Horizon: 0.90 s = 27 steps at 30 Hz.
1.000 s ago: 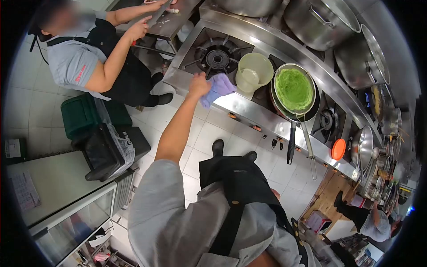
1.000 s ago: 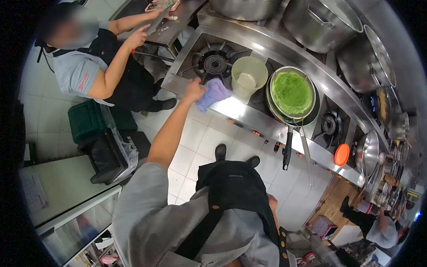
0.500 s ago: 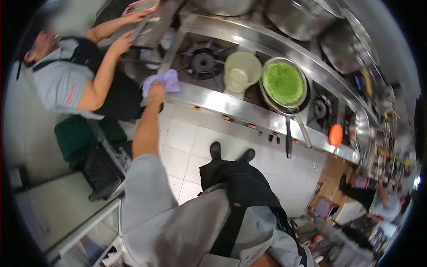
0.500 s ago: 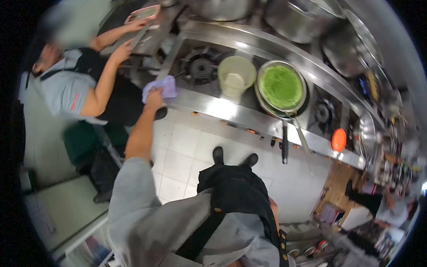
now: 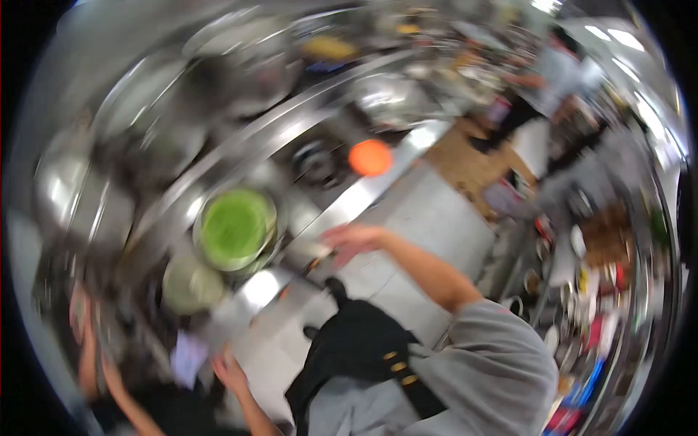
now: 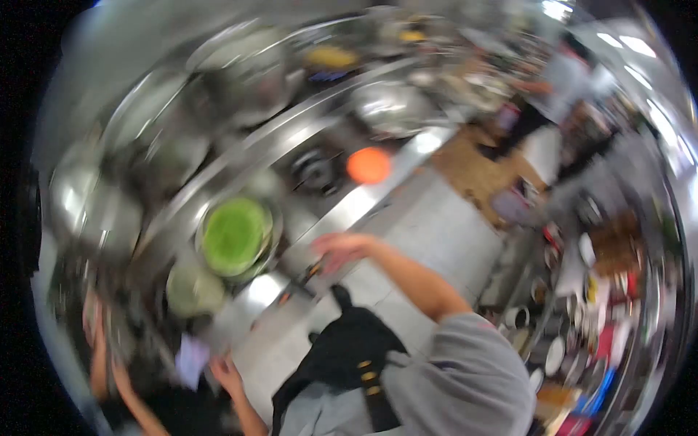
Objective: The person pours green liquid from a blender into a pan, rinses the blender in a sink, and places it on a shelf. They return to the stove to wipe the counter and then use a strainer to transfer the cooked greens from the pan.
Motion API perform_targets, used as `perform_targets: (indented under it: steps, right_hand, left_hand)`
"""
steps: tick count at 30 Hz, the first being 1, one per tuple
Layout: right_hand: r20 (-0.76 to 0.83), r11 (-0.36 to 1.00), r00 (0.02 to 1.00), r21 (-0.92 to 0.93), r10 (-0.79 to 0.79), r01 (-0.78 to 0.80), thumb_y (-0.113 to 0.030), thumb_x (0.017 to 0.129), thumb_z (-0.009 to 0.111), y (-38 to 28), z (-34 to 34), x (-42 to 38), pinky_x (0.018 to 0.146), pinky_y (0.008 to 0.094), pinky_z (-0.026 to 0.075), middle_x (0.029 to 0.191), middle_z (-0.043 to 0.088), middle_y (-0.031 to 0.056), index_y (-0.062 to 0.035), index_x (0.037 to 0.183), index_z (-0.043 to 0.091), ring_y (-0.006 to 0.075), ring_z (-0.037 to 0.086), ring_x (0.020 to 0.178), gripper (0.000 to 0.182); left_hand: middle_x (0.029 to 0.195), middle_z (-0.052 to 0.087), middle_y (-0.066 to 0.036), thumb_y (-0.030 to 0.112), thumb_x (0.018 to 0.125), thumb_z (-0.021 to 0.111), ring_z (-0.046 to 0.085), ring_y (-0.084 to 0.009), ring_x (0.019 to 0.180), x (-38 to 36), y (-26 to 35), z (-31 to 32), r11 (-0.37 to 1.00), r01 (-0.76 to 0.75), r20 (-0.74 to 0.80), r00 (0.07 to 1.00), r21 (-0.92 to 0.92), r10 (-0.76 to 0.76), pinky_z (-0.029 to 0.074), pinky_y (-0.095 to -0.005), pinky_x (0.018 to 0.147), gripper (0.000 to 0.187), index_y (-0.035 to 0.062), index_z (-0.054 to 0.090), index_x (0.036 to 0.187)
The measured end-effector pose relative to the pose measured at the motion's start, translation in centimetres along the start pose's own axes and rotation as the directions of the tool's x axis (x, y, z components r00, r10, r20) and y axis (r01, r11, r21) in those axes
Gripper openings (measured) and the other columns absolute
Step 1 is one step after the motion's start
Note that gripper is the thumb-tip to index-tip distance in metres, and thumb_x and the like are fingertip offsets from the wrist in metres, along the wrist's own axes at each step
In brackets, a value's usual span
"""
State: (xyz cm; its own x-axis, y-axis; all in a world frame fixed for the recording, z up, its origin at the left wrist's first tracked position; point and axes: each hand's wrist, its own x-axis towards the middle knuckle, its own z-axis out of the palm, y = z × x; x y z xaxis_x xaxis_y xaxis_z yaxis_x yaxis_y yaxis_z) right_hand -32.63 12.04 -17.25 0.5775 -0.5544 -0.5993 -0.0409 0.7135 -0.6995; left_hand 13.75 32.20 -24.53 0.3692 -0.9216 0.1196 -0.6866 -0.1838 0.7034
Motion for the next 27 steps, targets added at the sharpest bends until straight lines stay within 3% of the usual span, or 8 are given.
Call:
perform_targets:
  steps: [1,3,10,11,12,17,26,27]
  right_hand:
    - [0.124,0.999,0.991,-0.022,0.042,-0.04,-0.026,0.088,0.056,0.2,-0.7,2.3,0.073,0.0414,0.054,0.123,0.05,0.0179,-0.0051,0.134,0.032,0.0316,0.064,0.086,0.056]
    - [0.114,0.996,0.99,-0.024,0.087,-0.085,-0.022,0.088,0.054,-1.5,-0.4,2.5,0.064,0.0409,0.055,0.108,0.058,0.0182,-0.0039,0.123,0.04,0.0303,0.064,0.075,0.042]
    - [0.183,0.969,0.972,0.169,0.149,-0.18,-0.013,0.086,0.054,0.9,0.3,8.0,0.043,0.0261,0.036,0.072,0.051,0.0018,-0.0159,0.1,0.046,0.0098,0.045,0.052,0.016]
    - [0.071,0.973,0.985,0.16,0.155,-0.164,-0.009,0.087,0.05,2.4,-0.1,9.5,0.039,0.0281,0.035,0.073,0.054,0.0062,-0.0088,0.135,0.024,0.012,0.043,0.047,0.054]
    - [0.082,0.976,0.993,0.19,0.088,-0.102,-0.008,0.088,0.048,2.0,0.5,8.9,0.037,0.0276,0.033,0.069,0.052,0.0059,-0.0098,0.141,0.003,0.0114,0.04,0.044,0.07]
    - [0.089,0.987,0.995,0.149,0.047,-0.06,-0.008,0.089,0.044,-0.9,2.4,5.8,0.036,0.0279,0.032,0.065,0.047,0.0052,-0.005,0.101,0.043,0.0101,0.035,0.041,0.012]
    - [0.336,0.891,0.838,0.303,-0.431,0.337,-0.007,0.08,0.055,7.0,2.5,7.8,0.041,0.0284,0.039,0.071,0.053,0.0053,-0.008,0.093,0.05,0.013,0.047,0.053,0.015]
    - [0.087,0.924,0.974,0.343,-0.209,0.167,-0.001,0.08,0.051,3.4,4.4,4.5,0.041,0.0256,0.039,0.077,0.056,0.0074,-0.0047,0.097,0.047,0.0116,0.047,0.053,0.018]
  left_hand:
    - [0.098,0.053,-0.017,0.0,0.07,0.062,0.051,-0.0315,0.092,-2.2,-4.8,4.1,0.972,-0.236,-0.025,0.972,-0.016,0.236,0.04,-0.0404,0.088,0.028,-0.003,0.055,0.097]
    - [0.103,0.051,-0.012,0.001,0.066,0.07,0.05,-0.024,0.094,-8.7,-12.3,10.9,0.801,0.32,0.303,0.935,-0.505,-0.182,0.042,-0.0362,0.086,0.038,0.001,0.055,0.101]
    - [0.098,0.064,-0.014,0.026,0.08,0.067,0.059,-0.0202,0.092,-9.3,8.9,9.3,0.867,0.498,0.498,0.75,0.007,-0.435,0.046,-0.0304,0.08,0.039,-0.0011,0.059,0.107]
    - [0.1,0.064,-0.012,0.023,0.08,0.068,0.059,-0.0189,0.092,-8.3,9.5,9.3,0.643,0.765,0.509,0.567,-0.033,-0.648,0.046,-0.0301,0.08,0.037,-0.0004,0.059,0.107]
    - [0.1,0.063,-0.012,0.018,0.078,0.069,0.06,-0.0207,0.09,-9.0,7.4,10.1,0.816,0.572,0.33,0.789,-0.083,-0.519,0.046,-0.0323,0.08,0.035,-0.0009,0.058,0.105]
    - [0.105,0.058,-0.018,0.014,0.079,0.063,0.056,-0.033,0.099,-0.7,14.3,8.1,0.973,0.208,-0.012,0.978,0.095,-0.208,0.044,-0.0397,0.086,0.032,-0.0014,0.055,0.106]
    - [0.13,0.041,-0.024,0.032,0.084,0.059,0.034,-0.0397,0.123,19.8,21.1,15.9,0.877,-0.253,0.06,0.966,0.408,0.251,0.024,-0.0476,0.104,0.054,-0.0006,0.045,0.124]
    - [0.132,0.039,-0.023,0.036,0.085,0.057,0.03,-0.0399,0.126,21.2,22.4,16.6,0.873,-0.259,0.105,0.966,0.413,0.236,0.023,-0.0469,0.105,0.057,0.0001,0.044,0.127]
